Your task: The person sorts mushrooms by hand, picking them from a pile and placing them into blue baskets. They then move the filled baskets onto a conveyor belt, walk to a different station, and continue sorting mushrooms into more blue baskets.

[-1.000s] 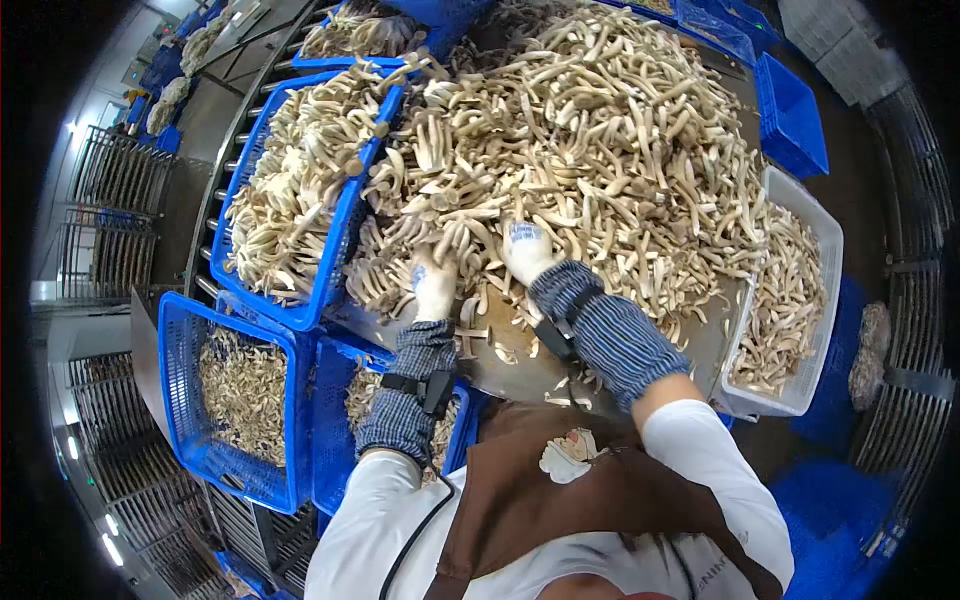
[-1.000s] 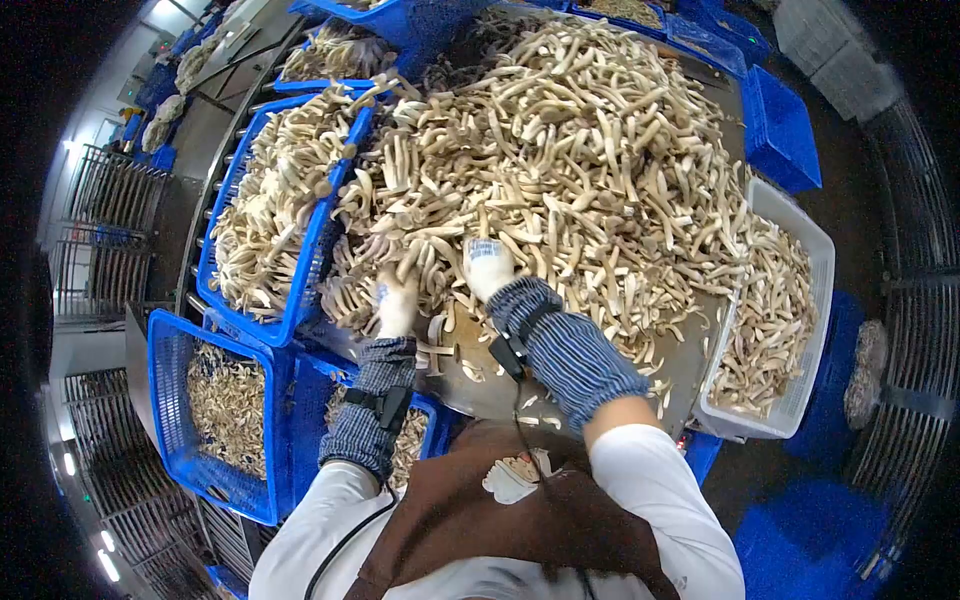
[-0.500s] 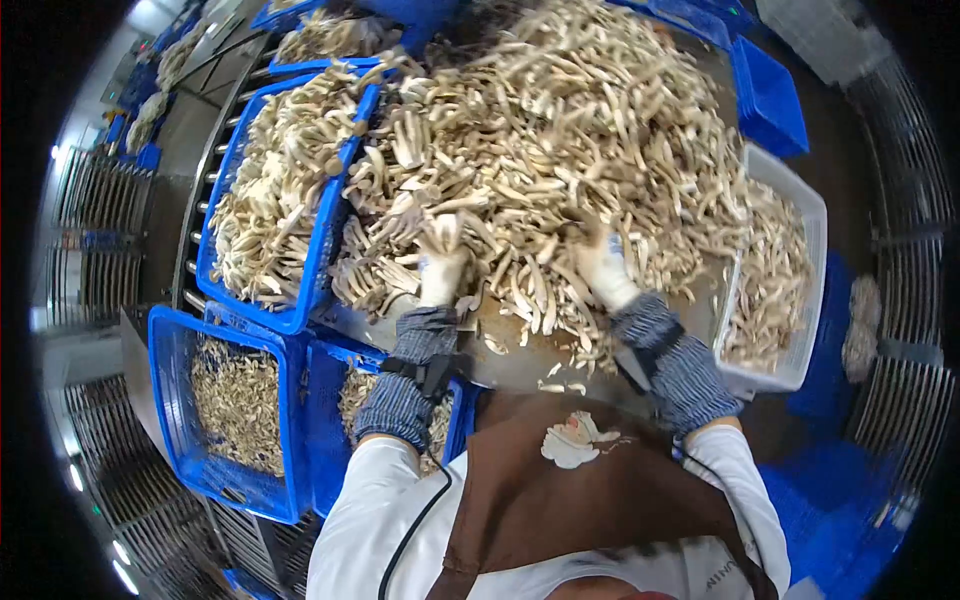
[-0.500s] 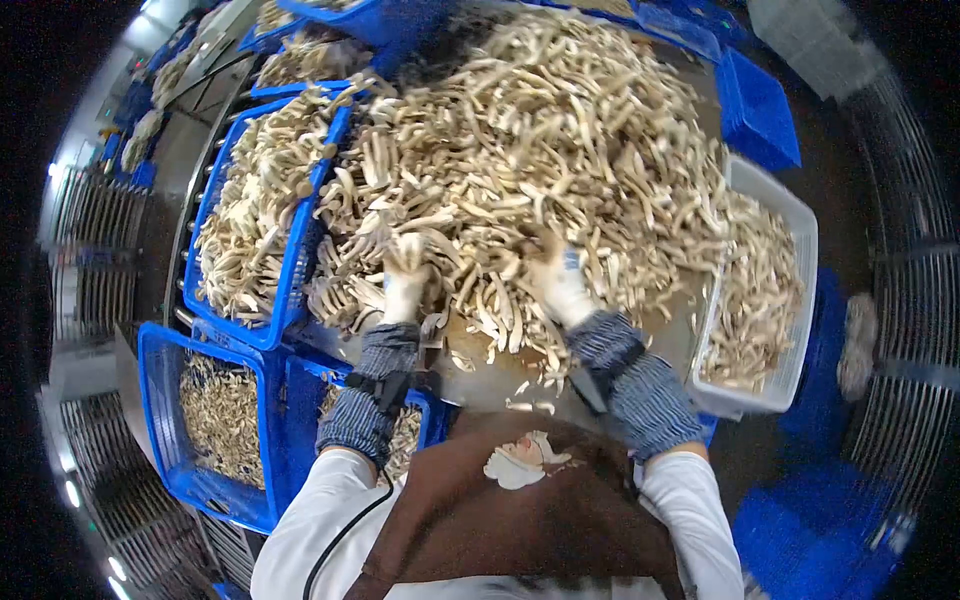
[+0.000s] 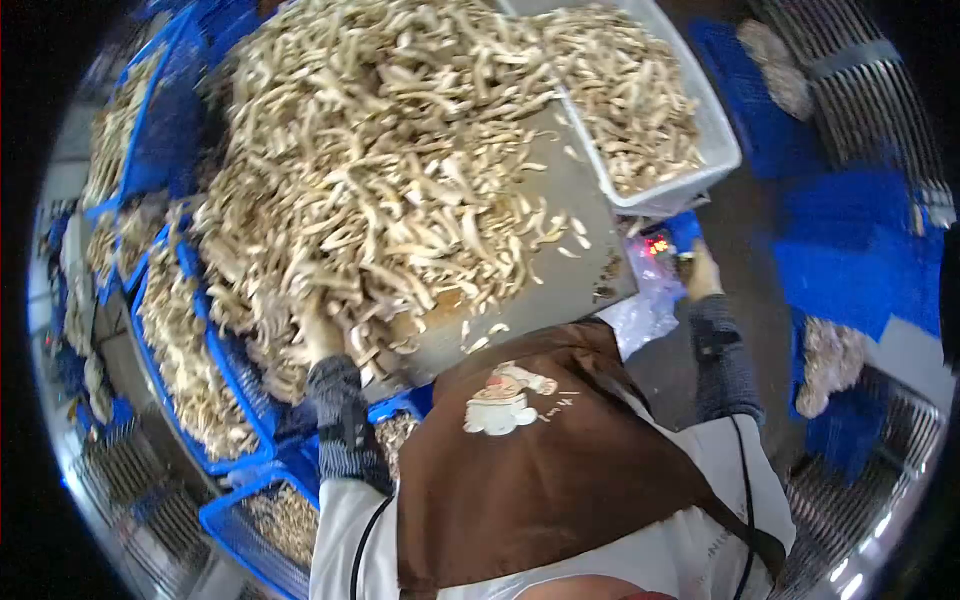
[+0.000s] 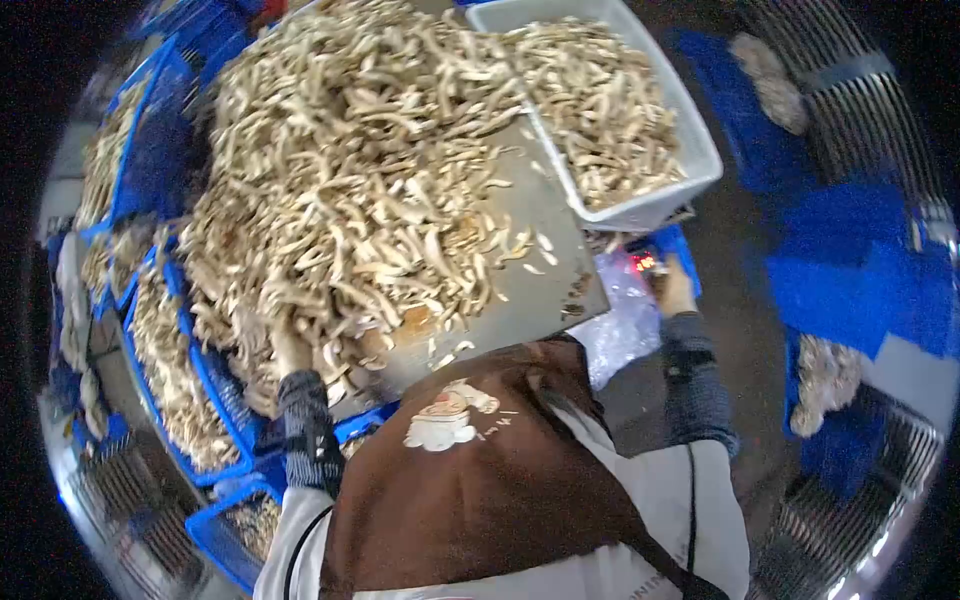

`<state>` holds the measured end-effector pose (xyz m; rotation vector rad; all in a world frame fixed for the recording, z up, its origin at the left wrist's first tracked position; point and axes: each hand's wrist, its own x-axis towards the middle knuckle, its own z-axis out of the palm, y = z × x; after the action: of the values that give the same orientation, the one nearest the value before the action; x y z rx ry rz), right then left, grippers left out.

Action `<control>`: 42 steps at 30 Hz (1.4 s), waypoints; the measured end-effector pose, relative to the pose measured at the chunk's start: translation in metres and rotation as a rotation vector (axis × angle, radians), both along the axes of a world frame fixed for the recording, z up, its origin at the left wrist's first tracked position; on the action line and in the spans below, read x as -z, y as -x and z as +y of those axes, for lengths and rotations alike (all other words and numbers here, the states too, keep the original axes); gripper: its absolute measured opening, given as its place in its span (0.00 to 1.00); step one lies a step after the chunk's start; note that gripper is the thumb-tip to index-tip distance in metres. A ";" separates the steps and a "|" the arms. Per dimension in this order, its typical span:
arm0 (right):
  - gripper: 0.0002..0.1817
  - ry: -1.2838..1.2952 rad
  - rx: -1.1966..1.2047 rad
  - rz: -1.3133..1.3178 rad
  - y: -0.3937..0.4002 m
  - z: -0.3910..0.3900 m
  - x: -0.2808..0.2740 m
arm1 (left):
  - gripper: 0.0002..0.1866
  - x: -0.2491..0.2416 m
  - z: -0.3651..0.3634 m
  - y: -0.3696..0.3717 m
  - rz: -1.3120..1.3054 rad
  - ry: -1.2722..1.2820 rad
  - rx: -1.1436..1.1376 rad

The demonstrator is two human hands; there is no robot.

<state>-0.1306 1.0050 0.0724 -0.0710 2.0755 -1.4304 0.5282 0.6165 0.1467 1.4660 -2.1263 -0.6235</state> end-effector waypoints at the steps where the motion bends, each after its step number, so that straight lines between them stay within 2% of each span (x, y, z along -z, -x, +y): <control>1: 0.19 0.073 0.303 -0.365 0.004 -0.015 -0.049 | 0.23 -0.013 -0.002 0.010 0.106 -0.135 -0.082; 2: 0.20 -0.036 0.265 -0.216 0.001 -0.029 -0.063 | 0.24 -0.027 -0.004 0.022 0.216 -0.258 -0.176; 3: 0.22 -0.141 0.228 -0.057 -0.002 -0.043 -0.066 | 0.19 -0.031 -0.012 0.032 0.544 -0.469 -0.325; 4: 0.18 -0.020 0.235 0.327 -0.017 -0.070 -0.053 | 0.13 -0.036 -0.020 0.043 0.894 -0.617 -0.525; 5: 0.18 -0.067 -0.072 0.383 -0.041 -0.093 -0.070 | 0.11 -0.053 -0.020 0.054 0.955 -0.641 -0.518; 7: 0.18 -0.020 -0.441 0.404 -0.111 -0.160 -0.092 | 0.10 -0.094 -0.013 0.081 0.783 -0.609 -0.284; 8: 0.19 0.010 -0.477 0.093 -0.115 -0.177 -0.102 | 0.12 -0.113 -0.011 0.096 0.682 -0.600 -0.182; 9: 0.22 0.115 -0.788 0.196 -0.184 -0.229 -0.104 | 0.12 -0.150 -0.006 0.136 0.557 -0.799 -0.425; 10: 0.28 0.182 -0.966 0.079 -0.221 -0.263 -0.133 | 0.26 -0.115 -0.011 0.132 0.577 -0.793 -0.263; 11: 0.35 0.241 -1.138 -0.052 -0.258 -0.298 -0.163 | 0.21 -0.119 -0.011 0.145 0.641 -0.824 -0.181; 12: 0.43 0.390 -1.183 -0.202 -0.288 -0.326 -0.167 | 0.15 -0.108 -0.014 0.152 0.654 -0.777 -0.139; 13: 0.49 0.337 -1.294 0.073 -0.306 -0.350 -0.138 | 0.09 -0.098 -0.018 0.159 0.668 -0.729 -0.098; 14: 0.46 0.299 -1.310 -0.040 -0.327 -0.367 -0.163 | 0.11 -0.109 -0.019 0.158 0.715 -0.806 -0.120; 15: 0.41 0.241 -1.357 -0.013 -0.325 -0.372 -0.191 | 0.13 -0.116 -0.023 0.154 0.762 -0.885 -0.139; 16: 0.39 0.220 -1.409 -0.010 -0.322 -0.384 -0.189 | 0.18 -0.102 -0.039 0.129 0.850 -1.068 -0.062; 17: 0.36 0.197 -1.462 -0.005 -0.315 -0.398 -0.178 | 0.20 -0.105 -0.040 0.126 0.939 -0.960 -0.130; 18: 0.33 0.139 -1.363 -0.024 -0.312 -0.408 -0.153 | 0.22 -0.109 -0.041 0.124 1.018 -0.845 -0.189; 19: 0.30 0.287 -1.142 -0.272 -0.317 -0.409 -0.152 | 0.21 -0.122 -0.041 0.120 1.011 -0.857 -0.298; 21: 0.32 0.100 -1.202 -0.063 -0.331 -0.415 -0.196 | 0.25 -0.082 -0.059 0.101 0.907 -0.862 -0.161; 22: 0.37 0.048 -1.359 -0.016 -0.341 -0.428 -0.191 | 0.29 -0.089 -0.059 0.113 0.917 -0.842 -0.222; 23: 0.42 0.180 -1.298 -0.225 -0.354 -0.444 -0.113 | 0.33 -0.095 -0.060 0.119 0.926 -0.826 -0.286; 24: 0.38 0.096 -1.219 -0.160 -0.363 -0.450 -0.112 | 0.38 -0.109 -0.064 0.119 0.888 -0.924 -0.171; 26: 0.36 0.054 -1.190 -0.012 -0.367 -0.465 -0.129 | 0.39 -0.122 -0.078 0.119 0.757 -0.888 -0.421; 28: 0.46 -0.008 -1.091 -0.289 -0.361 -0.478 -0.183 | 0.32 -0.119 -0.104 0.104 0.720 -1.019 -0.593; 29: 0.49 0.013 -1.099 -0.298 -0.360 -0.473 -0.223 | 0.30 -0.170 -0.098 0.119 0.886 -0.973 -0.561; 30: 0.52 -0.082 -1.188 -0.110 -0.357 -0.486 -0.200 | 0.34 -0.133 -0.114 0.105 0.847 -0.916 -0.421; 31: 0.47 -0.032 -1.154 0.181 -0.353 -0.492 -0.146 | 0.38 -0.098 -0.131 0.092 0.810 -0.854 -0.280; 33: 0.46 0.021 -1.094 0.313 -0.347 -0.467 -0.196 | 0.50 -0.159 -0.112 0.112 0.418 -0.726 -0.344; 34: 0.41 -0.086 -1.148 0.372 -0.340 -0.451 -0.216 | 0.56 -0.139 -0.108 0.109 0.457 -0.657 -0.333; 35: 0.37 -0.228 -1.412 0.374 -0.323 -0.442 -0.209 | 0.53 -0.133 -0.094 0.105 0.546 -0.588 -0.281; 36: 0.34 -0.091 -1.266 0.668 -0.320 -0.411 -0.167 | 0.43 -0.100 -0.076 0.097 0.480 -0.331 -0.352; 37: 0.35 -0.079 -1.342 0.777 -0.311 -0.392 -0.163 | 0.28 -0.074 -0.050 0.092 0.532 -0.351 -0.377; 38: 0.36 -0.060 -1.410 0.890 -0.303 -0.372 -0.159 | 0.20 -0.057 -0.023 0.092 0.737 -0.521 -0.431; 39: 0.39 -0.138 -1.452 0.863 -0.299 -0.363 -0.148 | 0.21 -0.072 0.000 0.091 0.629 -0.610 -0.333; 41: 0.45 -0.369 -1.470 0.838 -0.311 -0.365 -0.146 | 0.25 -0.075 0.031 0.109 0.727 -0.832 -0.280; 42: 0.47 -0.125 -1.364 1.080 -0.317 -0.359 -0.112 | 0.26 -0.066 0.028 0.120 0.704 -0.705 -0.208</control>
<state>0.1859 0.6461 0.1845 -2.0860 1.9035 -0.3139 0.4085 0.6449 0.2125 1.4487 -1.2332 -1.6288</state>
